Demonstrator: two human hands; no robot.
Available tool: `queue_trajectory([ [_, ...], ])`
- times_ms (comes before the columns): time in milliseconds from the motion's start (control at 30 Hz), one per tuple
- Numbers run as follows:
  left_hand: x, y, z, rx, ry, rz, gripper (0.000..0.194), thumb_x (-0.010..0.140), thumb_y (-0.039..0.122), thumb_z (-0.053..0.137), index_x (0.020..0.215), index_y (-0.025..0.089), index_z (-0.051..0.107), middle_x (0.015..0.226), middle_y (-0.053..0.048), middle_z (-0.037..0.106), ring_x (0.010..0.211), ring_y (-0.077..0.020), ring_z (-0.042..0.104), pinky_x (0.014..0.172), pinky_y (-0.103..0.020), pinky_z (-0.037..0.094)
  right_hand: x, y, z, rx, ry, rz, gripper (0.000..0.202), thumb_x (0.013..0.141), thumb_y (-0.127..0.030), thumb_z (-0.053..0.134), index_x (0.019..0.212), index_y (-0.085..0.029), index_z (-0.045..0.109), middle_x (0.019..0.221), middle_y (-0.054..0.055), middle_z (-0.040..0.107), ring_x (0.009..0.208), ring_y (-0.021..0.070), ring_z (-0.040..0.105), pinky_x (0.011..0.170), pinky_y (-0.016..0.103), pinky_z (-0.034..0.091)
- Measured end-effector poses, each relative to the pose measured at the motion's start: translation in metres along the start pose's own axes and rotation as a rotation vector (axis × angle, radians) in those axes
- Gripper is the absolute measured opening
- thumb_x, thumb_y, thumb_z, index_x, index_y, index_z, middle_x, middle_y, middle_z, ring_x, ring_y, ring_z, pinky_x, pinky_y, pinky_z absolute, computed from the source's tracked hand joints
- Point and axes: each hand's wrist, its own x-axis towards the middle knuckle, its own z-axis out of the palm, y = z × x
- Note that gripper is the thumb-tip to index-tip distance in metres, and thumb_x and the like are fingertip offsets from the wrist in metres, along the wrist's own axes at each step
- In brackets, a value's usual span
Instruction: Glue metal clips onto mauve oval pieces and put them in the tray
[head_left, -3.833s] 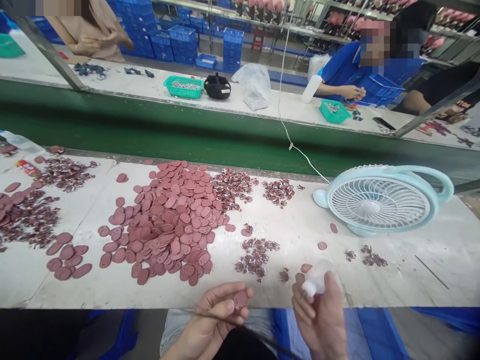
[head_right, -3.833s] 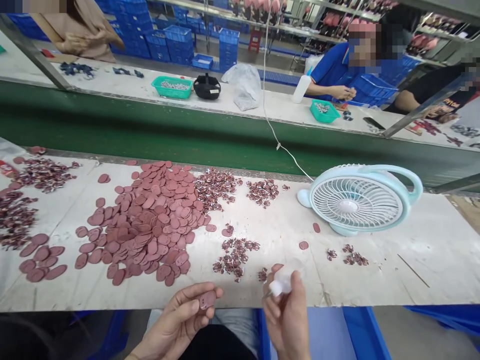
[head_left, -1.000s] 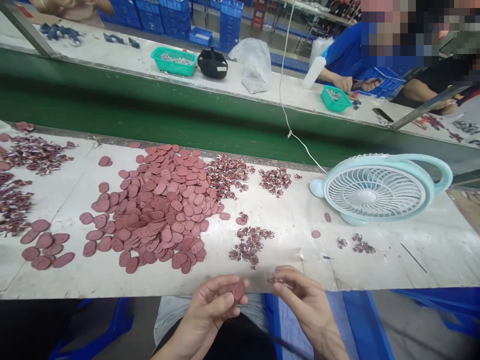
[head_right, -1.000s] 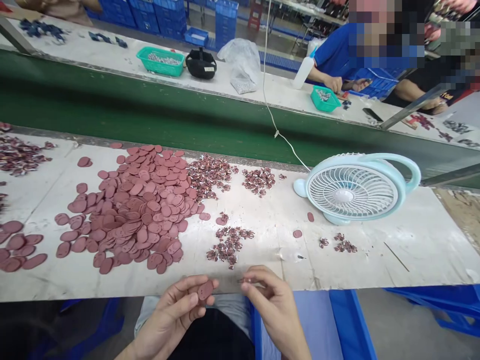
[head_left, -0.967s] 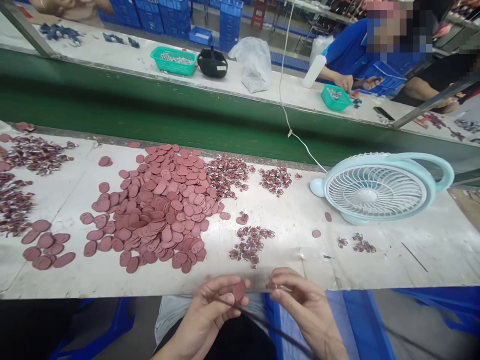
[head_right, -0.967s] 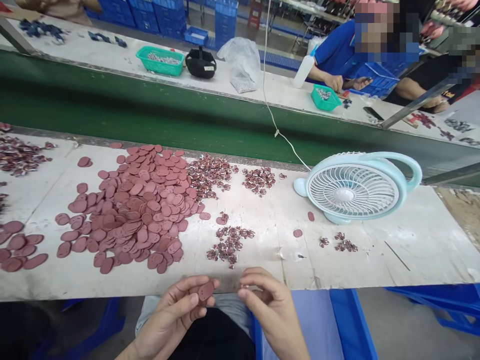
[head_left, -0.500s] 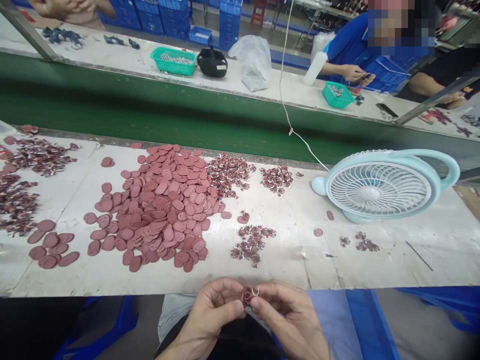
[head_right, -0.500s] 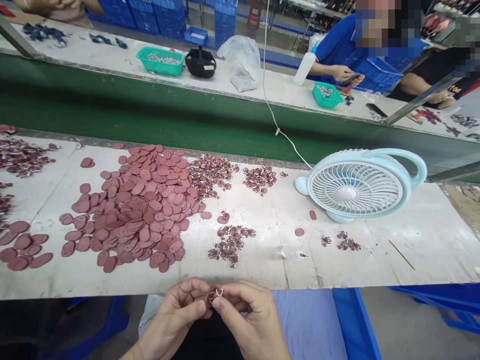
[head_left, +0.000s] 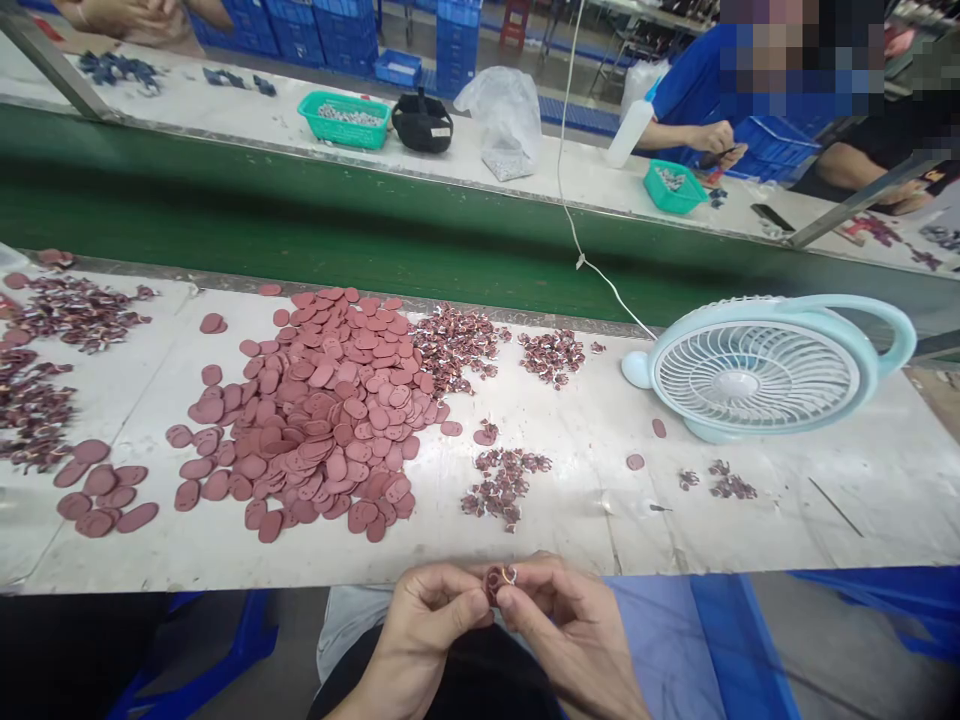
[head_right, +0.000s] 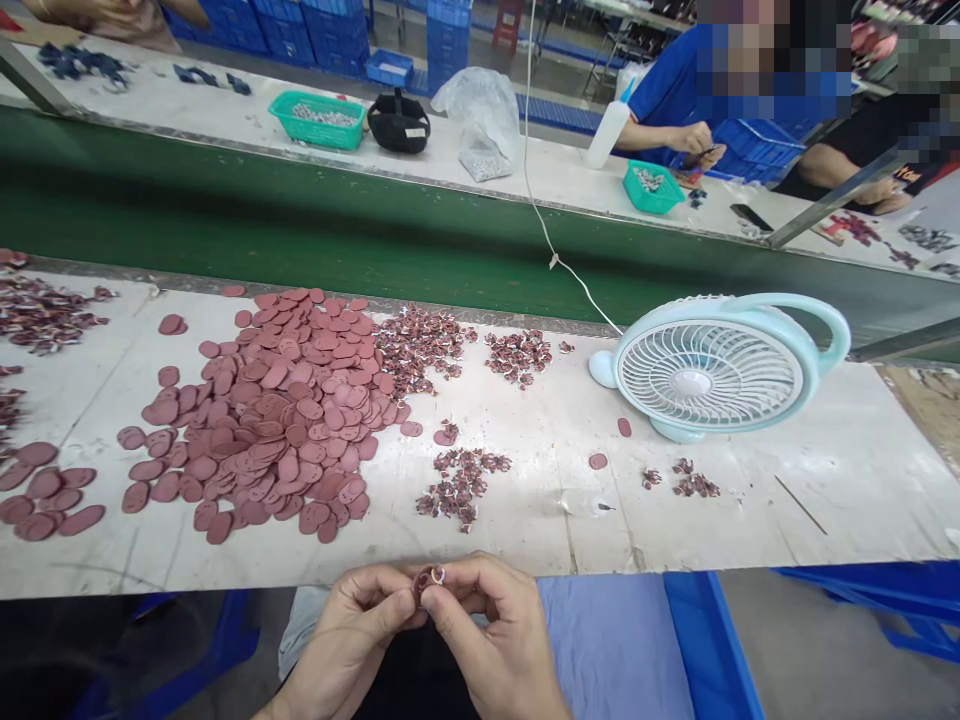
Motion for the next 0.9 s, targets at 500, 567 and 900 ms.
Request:
queue_trajectory([
  [500, 0.007, 0.008, -0.038, 0.489, 0.029, 0.246, 0.036, 0.076, 0.055, 0.098, 0.100, 0.029, 0.092, 0.143, -0.008, 0.076, 0.120, -0.0206, 0.080, 0.093, -0.020, 0.065, 0.002, 0.026, -0.021, 0.362, 0.166, 0.069, 0.016, 0.082, -0.040, 0.097, 0.095, -0.033, 0.091, 0.082, 0.009, 0.079, 0.061, 0.0207, 0.074, 0.055, 0.024, 0.060],
  [567, 0.013, 0.031, -0.060, 1.049, 0.159, 0.439, 0.036, 0.090, 0.059, 0.085, 0.106, 0.028, 0.093, 0.137, -0.006, 0.079, 0.114, -0.0151, 0.079, 0.101, -0.018, 0.063, -0.006, 0.034, -0.043, 0.366, 0.335, 0.098, 0.023, 0.072, -0.041, 0.102, 0.090, -0.030, 0.092, 0.081, 0.013, 0.078, 0.059, 0.0223, 0.072, 0.051, 0.027, 0.058],
  [900, 0.056, 0.094, -0.099, 1.873, 0.330, 0.537, 0.038, 0.111, 0.048, 0.052, 0.131, 0.028, 0.078, 0.144, 0.003, 0.071, 0.137, -0.0218, 0.065, 0.116, -0.043, 0.052, -0.066, 0.137, -0.153, 0.061, 0.849, 0.251, 0.056, 0.062, -0.064, 0.101, 0.095, -0.021, 0.086, 0.100, 0.010, 0.080, 0.083, 0.0240, 0.076, 0.081, 0.036, 0.068],
])
